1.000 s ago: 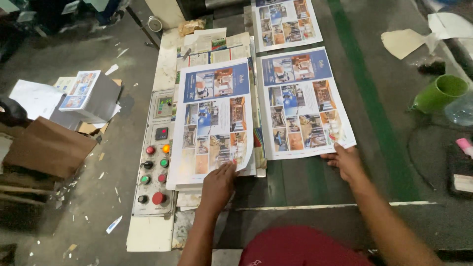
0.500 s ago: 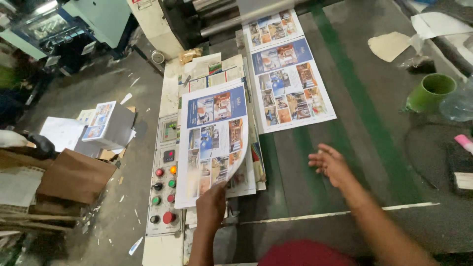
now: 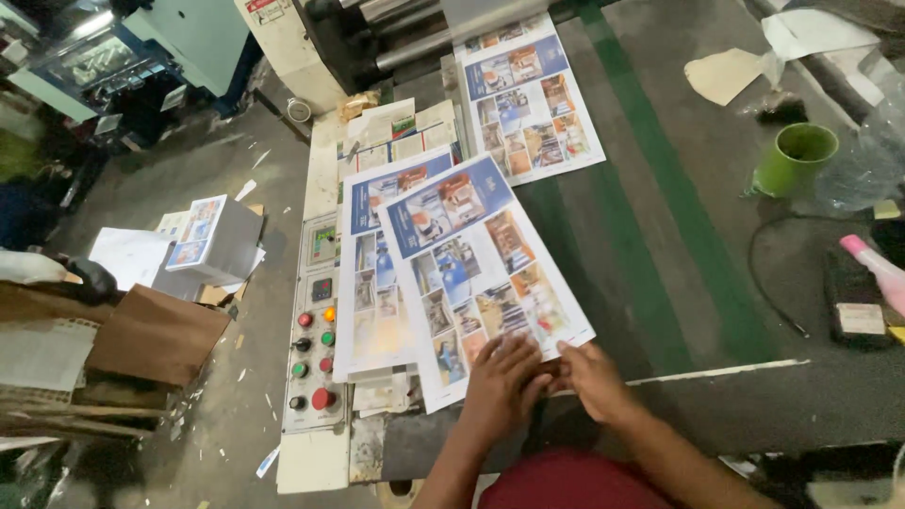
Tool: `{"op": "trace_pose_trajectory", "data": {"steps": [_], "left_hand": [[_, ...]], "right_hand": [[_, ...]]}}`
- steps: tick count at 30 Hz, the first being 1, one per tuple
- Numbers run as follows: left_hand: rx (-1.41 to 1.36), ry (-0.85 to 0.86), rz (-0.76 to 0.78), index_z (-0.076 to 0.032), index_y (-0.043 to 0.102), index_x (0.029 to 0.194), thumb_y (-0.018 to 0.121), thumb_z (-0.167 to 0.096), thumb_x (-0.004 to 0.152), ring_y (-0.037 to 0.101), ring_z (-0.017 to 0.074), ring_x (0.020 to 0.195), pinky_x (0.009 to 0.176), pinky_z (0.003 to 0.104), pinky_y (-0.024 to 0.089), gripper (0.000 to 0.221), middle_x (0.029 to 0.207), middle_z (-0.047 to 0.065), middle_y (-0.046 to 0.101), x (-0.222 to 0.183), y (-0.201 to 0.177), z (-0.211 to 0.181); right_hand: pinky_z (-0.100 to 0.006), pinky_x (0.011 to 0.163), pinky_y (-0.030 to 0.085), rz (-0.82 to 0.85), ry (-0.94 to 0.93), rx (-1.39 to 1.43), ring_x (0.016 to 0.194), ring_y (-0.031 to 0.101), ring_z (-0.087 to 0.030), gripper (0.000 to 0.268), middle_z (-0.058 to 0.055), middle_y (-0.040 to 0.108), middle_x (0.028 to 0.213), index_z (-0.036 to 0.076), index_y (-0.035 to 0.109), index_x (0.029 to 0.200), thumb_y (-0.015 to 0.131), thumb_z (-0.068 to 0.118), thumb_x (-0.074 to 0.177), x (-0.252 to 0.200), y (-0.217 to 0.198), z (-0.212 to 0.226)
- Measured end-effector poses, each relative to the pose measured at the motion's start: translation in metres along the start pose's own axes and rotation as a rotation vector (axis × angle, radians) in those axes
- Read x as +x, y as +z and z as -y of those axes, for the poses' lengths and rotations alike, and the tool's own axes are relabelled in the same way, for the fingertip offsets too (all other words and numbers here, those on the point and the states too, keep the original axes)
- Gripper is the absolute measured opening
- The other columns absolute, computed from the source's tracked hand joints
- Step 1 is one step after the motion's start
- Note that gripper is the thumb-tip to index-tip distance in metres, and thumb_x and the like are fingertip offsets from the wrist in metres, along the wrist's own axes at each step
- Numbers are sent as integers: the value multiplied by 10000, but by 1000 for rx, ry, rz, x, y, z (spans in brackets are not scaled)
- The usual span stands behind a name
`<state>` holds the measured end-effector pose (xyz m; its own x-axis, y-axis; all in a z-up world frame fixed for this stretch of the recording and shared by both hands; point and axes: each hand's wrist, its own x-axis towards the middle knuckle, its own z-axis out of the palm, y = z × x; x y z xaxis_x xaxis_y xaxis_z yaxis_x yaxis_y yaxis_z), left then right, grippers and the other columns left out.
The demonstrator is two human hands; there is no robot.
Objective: Organizing and aligning printed glossy paper sheets on a printing machine's intake/output tray.
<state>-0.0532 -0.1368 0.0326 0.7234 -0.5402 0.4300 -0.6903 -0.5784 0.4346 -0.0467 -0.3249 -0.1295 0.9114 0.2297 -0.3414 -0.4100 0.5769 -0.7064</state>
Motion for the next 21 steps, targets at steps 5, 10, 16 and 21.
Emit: {"op": "trace_pose_trajectory", "data": {"steps": [5,10,16,21], "left_hand": [[192,-183,-100,-30,719,1177,731,-200,919,608,347,1303,1121,508,408,310,1293,159,708,-22,-2,65],[380,-370,-87,55,661,1224,762,-372,828,535,443,1318,1077,575,369,591,1359,261,638,-36,-11,87],[435,-370,14,41,631,1277,703,-285,893,543,424,1316,1053,511,419,509,1379,260,622,-63,2,110],[302,-321,-189,-34,722,1124,675,-106,911,713,372,1005,849,456,564,229,1075,186,750,-63,-5,113]], "right_hand": [[-325,557,553,-242,-155,-99,810,741,-246,339,-154,743,1049,22,535,1315,455,224,1055,-12,-44,40],[-323,552,550,-434,-242,-134,828,732,-253,327,-155,711,1079,24,513,1348,441,208,1089,-8,-103,53],[-328,540,530,-472,-103,-221,838,734,-269,335,-156,715,1086,40,498,1366,445,192,1072,24,-113,61],[-361,588,539,-342,-159,-253,888,735,-276,328,-177,706,1078,27,496,1352,459,210,1083,88,-102,81]]}}
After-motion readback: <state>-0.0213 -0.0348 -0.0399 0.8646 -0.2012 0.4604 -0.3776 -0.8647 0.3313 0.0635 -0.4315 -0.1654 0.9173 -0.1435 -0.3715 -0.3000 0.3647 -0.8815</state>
